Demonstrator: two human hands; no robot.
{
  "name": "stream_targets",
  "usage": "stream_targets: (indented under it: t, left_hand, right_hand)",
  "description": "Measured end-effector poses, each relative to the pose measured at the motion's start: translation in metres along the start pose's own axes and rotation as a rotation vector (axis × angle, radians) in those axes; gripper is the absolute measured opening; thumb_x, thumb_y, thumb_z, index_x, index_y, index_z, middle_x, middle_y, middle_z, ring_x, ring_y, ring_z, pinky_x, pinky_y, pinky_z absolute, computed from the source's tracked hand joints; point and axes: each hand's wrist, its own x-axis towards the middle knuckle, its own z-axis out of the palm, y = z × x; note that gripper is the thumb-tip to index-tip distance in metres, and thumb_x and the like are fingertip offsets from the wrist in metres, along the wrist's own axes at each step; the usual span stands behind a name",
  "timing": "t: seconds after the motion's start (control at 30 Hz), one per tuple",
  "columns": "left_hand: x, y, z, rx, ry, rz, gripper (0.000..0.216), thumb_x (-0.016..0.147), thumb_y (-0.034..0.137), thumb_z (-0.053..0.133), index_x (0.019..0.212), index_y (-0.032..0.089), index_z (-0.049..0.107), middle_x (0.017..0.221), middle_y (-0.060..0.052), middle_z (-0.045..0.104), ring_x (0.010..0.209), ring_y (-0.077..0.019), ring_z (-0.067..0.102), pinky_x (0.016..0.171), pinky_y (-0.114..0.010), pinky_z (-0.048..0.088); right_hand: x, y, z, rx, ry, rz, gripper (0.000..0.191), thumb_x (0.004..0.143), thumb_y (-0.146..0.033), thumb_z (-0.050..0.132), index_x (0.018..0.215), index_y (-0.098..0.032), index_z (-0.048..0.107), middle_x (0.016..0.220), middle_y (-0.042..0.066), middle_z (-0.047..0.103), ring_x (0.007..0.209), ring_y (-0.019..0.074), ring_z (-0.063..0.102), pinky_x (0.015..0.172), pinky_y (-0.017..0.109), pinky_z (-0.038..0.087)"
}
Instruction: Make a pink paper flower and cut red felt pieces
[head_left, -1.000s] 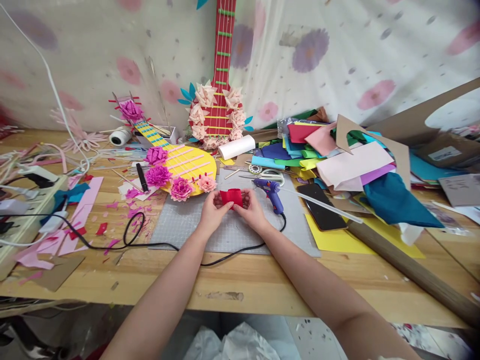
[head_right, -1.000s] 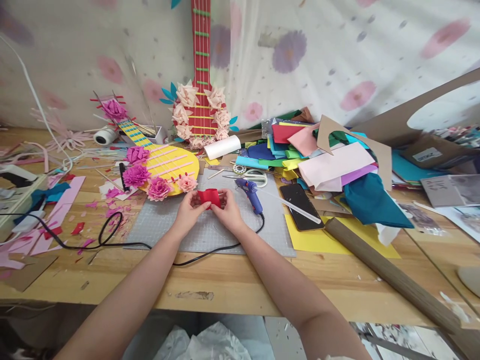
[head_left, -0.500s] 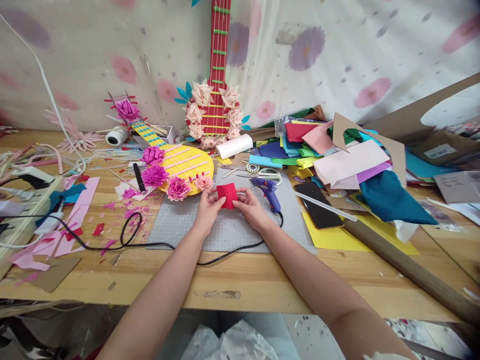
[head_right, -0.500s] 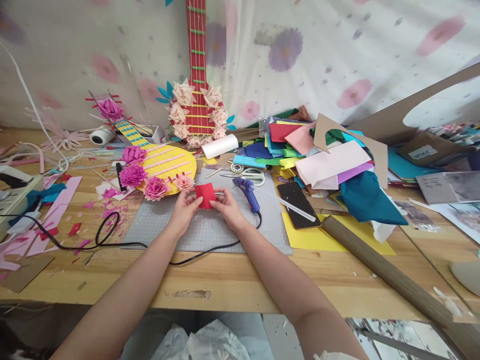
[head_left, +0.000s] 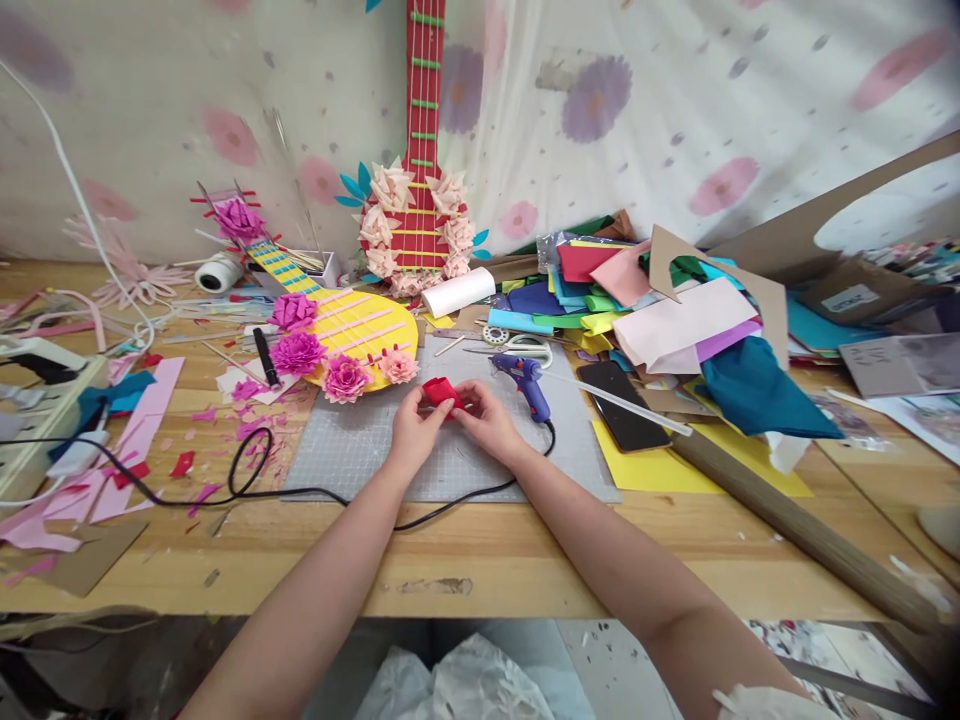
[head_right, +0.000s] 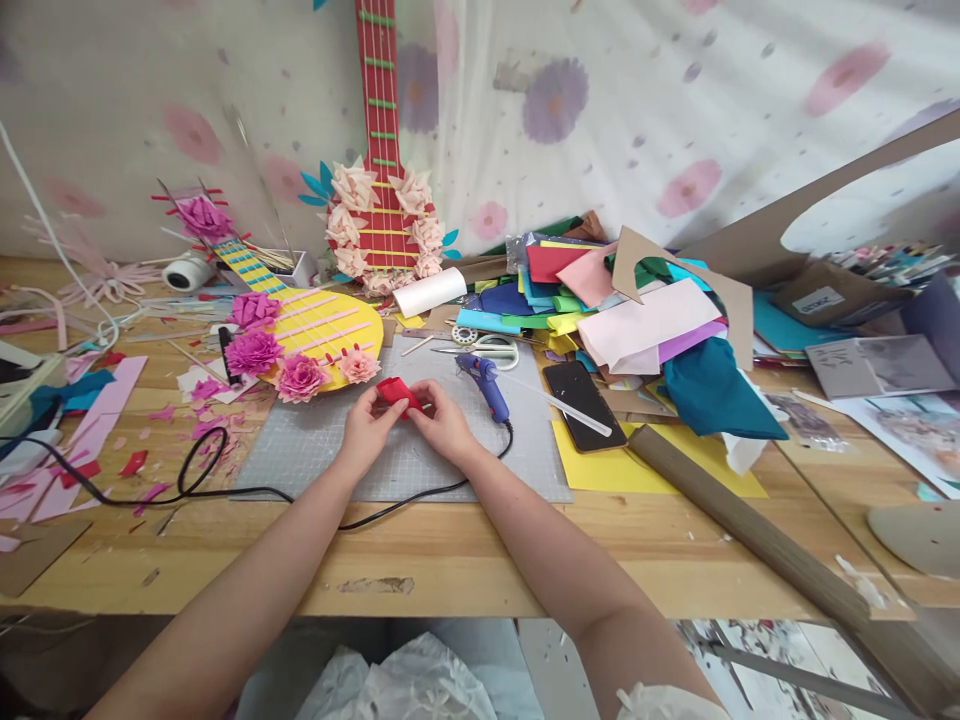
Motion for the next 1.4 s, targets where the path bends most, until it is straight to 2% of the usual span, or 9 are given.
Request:
stream_targets:
  t: [0.13,0.33,0.53,0.67,0.83,1.0,1.13,1.27,1.4]
  left_hand:
    - [0.002,-0.002,-0.002,-0.02,-0.006,0.012,0.021,0.065,0.028,0.068,0.08,0.016,0.061,0.08,-0.004,0.066,0.074,-0.0166,0.062,0.072,-0.03,0.048]
    - [0.002,-0.009,-0.006,0.064,0.026,0.13,0.02,0.072,0.028,0.063,0.088,0.019,0.056,0.088,-0.005,0.065,0.082,-0.0174,0.062,0.078,-0.031,0.046]
    - [0.0,-0.006,-0.008,0.461,-0.032,0.135,0.016,0.075,0.023,0.061,0.09,0.018,0.06,0.088,-0.006,0.067,0.081,-0.0185,0.061,0.075,-0.032,0.045]
    - [0.0,-0.004,-0.007,0.615,-0.047,0.169,0.012,0.074,0.023,0.063,0.085,0.017,0.062,0.086,-0.006,0.067,0.084,-0.0206,0.06,0.076,-0.033,0.045]
    - [0.0,-0.007,-0.007,0.632,0.005,0.22,0.015,0.077,0.025,0.061,0.089,0.017,0.064,0.091,-0.008,0.067,0.087,-0.021,0.059,0.078,-0.034,0.045]
    - [0.003,-0.008,-0.008,0.724,-0.06,0.227,0.016,0.077,0.025,0.06,0.09,0.016,0.066,0.091,-0.009,0.068,0.087,-0.0223,0.059,0.079,-0.035,0.044]
    - [0.002,-0.005,-0.007,0.785,-0.076,0.24,0.017,0.077,0.028,0.061,0.088,0.016,0.066,0.089,-0.01,0.067,0.087,-0.0232,0.058,0.079,-0.035,0.043]
    - [0.0,-0.002,-0.008,0.751,-0.083,0.183,0.016,0.082,0.027,0.054,0.09,0.016,0.063,0.085,-0.008,0.066,0.079,-0.0205,0.059,0.072,-0.032,0.043]
    - [-0.001,-0.001,-0.011,0.745,-0.085,0.186,0.012,0.081,0.023,0.053,0.088,0.017,0.06,0.086,-0.008,0.065,0.08,-0.0204,0.059,0.071,-0.032,0.043]
  right_hand:
    - [-0.003,-0.001,0.003,-0.176,0.044,-0.03,0.02,0.077,-0.026,0.055,0.095,-0.022,0.05,0.097,0.003,0.06,0.088,0.0149,0.057,0.072,0.029,0.047]
    - [-0.001,0.005,0.002,-0.208,0.116,-0.072,0.04,0.074,-0.024,0.059,0.112,-0.022,0.047,0.108,0.007,0.058,0.095,0.0163,0.056,0.074,0.03,0.049]
    - [0.001,0.006,-0.003,-0.438,0.067,-0.014,0.016,0.077,-0.017,0.054,0.092,-0.021,0.06,0.091,0.004,0.065,0.087,0.0175,0.057,0.08,0.034,0.046]
    - [0.0,0.004,-0.004,-0.563,0.07,-0.012,0.018,0.076,-0.014,0.055,0.091,-0.021,0.061,0.091,0.006,0.066,0.093,0.0214,0.055,0.083,0.038,0.044]
    - [-0.001,0.0,-0.004,-0.524,0.1,-0.029,0.024,0.077,-0.013,0.054,0.099,-0.021,0.06,0.097,0.005,0.067,0.094,0.0203,0.056,0.085,0.037,0.044]
    - [0.0,0.0,-0.005,-0.603,0.043,0.021,0.021,0.076,-0.013,0.054,0.095,-0.019,0.062,0.092,0.007,0.067,0.092,0.0222,0.057,0.084,0.038,0.044]
    - [-0.001,0.002,-0.006,-0.594,0.063,-0.016,0.027,0.074,-0.012,0.054,0.098,-0.022,0.061,0.091,0.006,0.067,0.092,0.0219,0.057,0.084,0.039,0.045]
    - [-0.003,0.001,-0.004,-0.499,0.068,-0.094,0.035,0.073,-0.015,0.055,0.107,-0.023,0.056,0.099,0.006,0.066,0.094,0.0216,0.056,0.078,0.037,0.046]
    - [-0.003,0.001,-0.003,-0.3,0.088,-0.113,0.039,0.071,-0.012,0.05,0.109,-0.021,0.053,0.107,0.005,0.063,0.089,0.0166,0.058,0.074,0.032,0.048]
